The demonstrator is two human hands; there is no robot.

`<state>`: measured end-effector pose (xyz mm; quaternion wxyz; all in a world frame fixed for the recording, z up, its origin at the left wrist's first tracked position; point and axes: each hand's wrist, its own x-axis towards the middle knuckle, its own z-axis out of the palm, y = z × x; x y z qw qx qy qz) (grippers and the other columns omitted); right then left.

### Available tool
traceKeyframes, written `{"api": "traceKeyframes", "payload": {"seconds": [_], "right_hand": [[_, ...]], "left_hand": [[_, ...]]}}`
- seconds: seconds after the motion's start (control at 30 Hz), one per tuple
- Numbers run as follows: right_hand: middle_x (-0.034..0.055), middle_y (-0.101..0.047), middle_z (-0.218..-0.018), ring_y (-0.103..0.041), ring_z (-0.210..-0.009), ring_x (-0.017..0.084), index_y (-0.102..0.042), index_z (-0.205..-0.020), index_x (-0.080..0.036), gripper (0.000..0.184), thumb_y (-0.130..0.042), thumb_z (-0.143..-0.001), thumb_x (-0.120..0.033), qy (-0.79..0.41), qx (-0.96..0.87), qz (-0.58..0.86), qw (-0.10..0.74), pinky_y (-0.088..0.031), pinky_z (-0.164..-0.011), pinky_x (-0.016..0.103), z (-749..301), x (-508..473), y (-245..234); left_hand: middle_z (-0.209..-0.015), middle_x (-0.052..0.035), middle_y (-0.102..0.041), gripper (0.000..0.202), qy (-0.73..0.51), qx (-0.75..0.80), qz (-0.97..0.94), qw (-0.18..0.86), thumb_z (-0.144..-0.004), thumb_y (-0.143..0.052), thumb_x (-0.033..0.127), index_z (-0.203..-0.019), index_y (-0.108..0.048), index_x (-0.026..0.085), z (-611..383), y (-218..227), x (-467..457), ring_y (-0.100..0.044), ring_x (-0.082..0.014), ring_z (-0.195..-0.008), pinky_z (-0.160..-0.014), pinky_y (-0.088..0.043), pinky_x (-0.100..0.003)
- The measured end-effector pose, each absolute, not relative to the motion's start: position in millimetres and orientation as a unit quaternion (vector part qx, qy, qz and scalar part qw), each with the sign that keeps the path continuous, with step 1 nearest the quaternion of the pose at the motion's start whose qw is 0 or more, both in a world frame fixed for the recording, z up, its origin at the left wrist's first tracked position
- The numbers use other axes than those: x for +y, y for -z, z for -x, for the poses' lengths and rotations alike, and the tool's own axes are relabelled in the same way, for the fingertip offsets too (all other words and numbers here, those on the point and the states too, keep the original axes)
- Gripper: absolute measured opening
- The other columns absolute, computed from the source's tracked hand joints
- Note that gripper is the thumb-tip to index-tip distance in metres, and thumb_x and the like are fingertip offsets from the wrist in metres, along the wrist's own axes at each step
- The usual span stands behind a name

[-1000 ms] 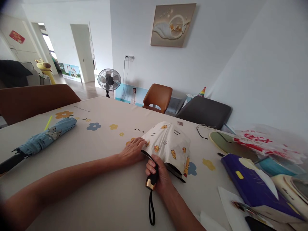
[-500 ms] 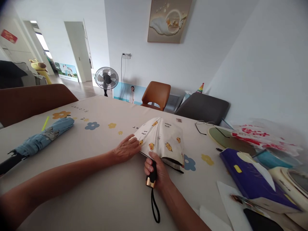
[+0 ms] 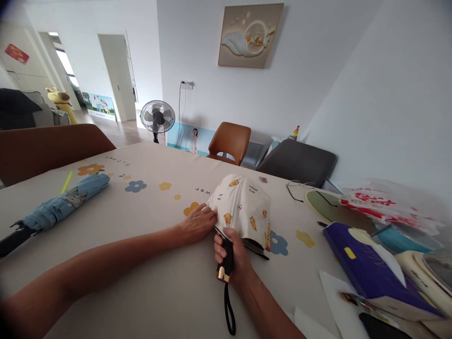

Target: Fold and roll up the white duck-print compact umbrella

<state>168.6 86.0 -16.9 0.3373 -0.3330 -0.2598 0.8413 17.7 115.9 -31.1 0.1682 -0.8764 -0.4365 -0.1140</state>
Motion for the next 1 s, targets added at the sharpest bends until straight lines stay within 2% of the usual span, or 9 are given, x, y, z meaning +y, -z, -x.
{"api": "traceKeyframes", "payload": {"seconds": [0.13,0.27,0.5,0.6,0.73,0.83,0.9,0.97,1.0], "right_hand": [[-0.0041,-0.051,-0.051,-0.028,-0.029,0.001,-0.056,-0.067,-0.015,0.022,-0.061,-0.065,-0.036,-0.831,-0.274,0.337,0.348,-0.026,-0.026,0.015,-168.5,81.5,16.2],[0.0003,-0.059,-0.056,-0.028,-0.027,0.001,-0.061,-0.072,-0.012,0.026,-0.059,-0.067,-0.037,-0.83,-0.292,0.33,0.341,-0.025,-0.026,0.016,-168.7,79.1,15.9],[-0.0055,-0.051,-0.047,-0.028,-0.024,0.002,-0.058,-0.07,-0.015,0.02,-0.059,-0.069,-0.035,-0.822,-0.324,0.324,0.338,-0.024,-0.023,0.016,-176.7,82.6,-3.1],[-0.0067,-0.048,-0.046,-0.027,-0.023,0.002,-0.057,-0.07,-0.016,0.02,-0.059,-0.07,-0.036,-0.819,-0.336,0.317,0.341,-0.024,-0.023,0.016,-180.2,83.3,-10.8],[-0.0079,-0.046,-0.044,-0.023,-0.022,0.002,-0.057,-0.07,-0.016,0.019,-0.059,-0.07,-0.035,-0.839,-0.342,0.27,0.325,-0.023,-0.021,0.016,-180.0,81.8,-12.1],[-0.0085,-0.044,-0.044,-0.024,-0.022,0.002,-0.055,-0.07,-0.017,0.018,-0.06,-0.069,-0.035,-0.831,-0.35,0.278,0.33,-0.025,-0.022,0.017,-179.2,80.1,-15.1],[-0.0092,-0.043,-0.044,-0.025,-0.023,0.002,-0.054,-0.069,-0.018,0.018,-0.061,-0.068,-0.034,-0.814,-0.352,0.303,0.349,-0.027,-0.023,0.017,-179.2,79.4,-18.2],[-0.0095,-0.042,-0.044,-0.026,-0.024,0.003,-0.052,-0.067,-0.018,0.018,-0.061,-0.067,-0.034,-0.794,-0.355,0.334,0.363,-0.029,-0.025,0.017,-178.7,78.7,-19.5],[-0.0095,-0.041,-0.043,-0.027,-0.024,0.003,-0.05,-0.065,-0.018,0.019,-0.06,-0.067,-0.034,-0.785,-0.358,0.349,0.365,-0.029,-0.025,0.017,-177.9,78.0,-19.0]], "left_hand": [[-0.091,-0.0079,-0.06,0.019,0.13,-0.408,0.896,0.119,-0.086,-0.044,0.026,-0.085,-0.059,0.015,-32.4,28.7,124.5,-0.05,-0.0202,-0.089,-0.077,-0.038,-0.032],[-0.097,-0.0075,-0.061,0.02,0.15,-0.411,0.895,0.084,-0.084,-0.046,0.031,-0.087,-0.059,0.016,-37.7,28.6,126.3,-0.049,-0.0214,-0.096,-0.081,-0.039,-0.032],[-0.088,-0.0065,-0.061,0.019,0.182,-0.399,0.898,0.024,-0.086,-0.041,0.024,-0.086,-0.058,0.015,-36.1,26.4,120.5,-0.056,-0.0183,-0.079,-0.055,-0.039,-0.027],[-0.082,-0.004,-0.062,0.02,0.217,-0.381,0.899,0.007,-0.087,-0.04,0.024,-0.08,-0.057,0.016,-39.0,28.7,120.5,-0.056,-0.016,-0.077,-0.062,-0.042,-0.026],[-0.089,-0.0056,-0.063,0.018,0.254,-0.367,0.895,-0.011,-0.085,-0.041,0.022,-0.083,-0.057,0.015,-38.0,27.1,124.9,-0.056,-0.0164,-0.088,-0.081,-0.042,-0.027],[-0.09,-0.0039,-0.063,0.012,0.237,-0.395,0.883,-0.092,-0.077,-0.05,0.022,-0.083,-0.059,0.018,-23.6,7.4,127.6,-0.057,-0.017,-0.085,-0.079,-0.043,-0.028],[-0.076,-0.0007,-0.063,0.009,0.211,-0.476,0.834,-0.181,-0.07,-0.052,0.019,-0.074,-0.06,0.019,-10.4,-14.5,127.8,-0.058,-0.0159,-0.073,-0.069,-0.045,-0.028],[-0.069,-0.0004,-0.061,0.015,0.279,-0.539,0.751,-0.261,-0.071,-0.045,0.015,-0.069,-0.06,0.017,-1.4,-37.1,126.7,-0.057,-0.0142,-0.069,-0.067,-0.046,-0.027],[-0.073,-0.0015,-0.062,0.019,0.347,-0.536,0.707,-0.303,-0.073,-0.041,0.015,-0.074,-0.06,0.017,-0.2,-46.6,125.8,-0.057,-0.0139,-0.072,-0.069,-0.046,-0.027]]}}
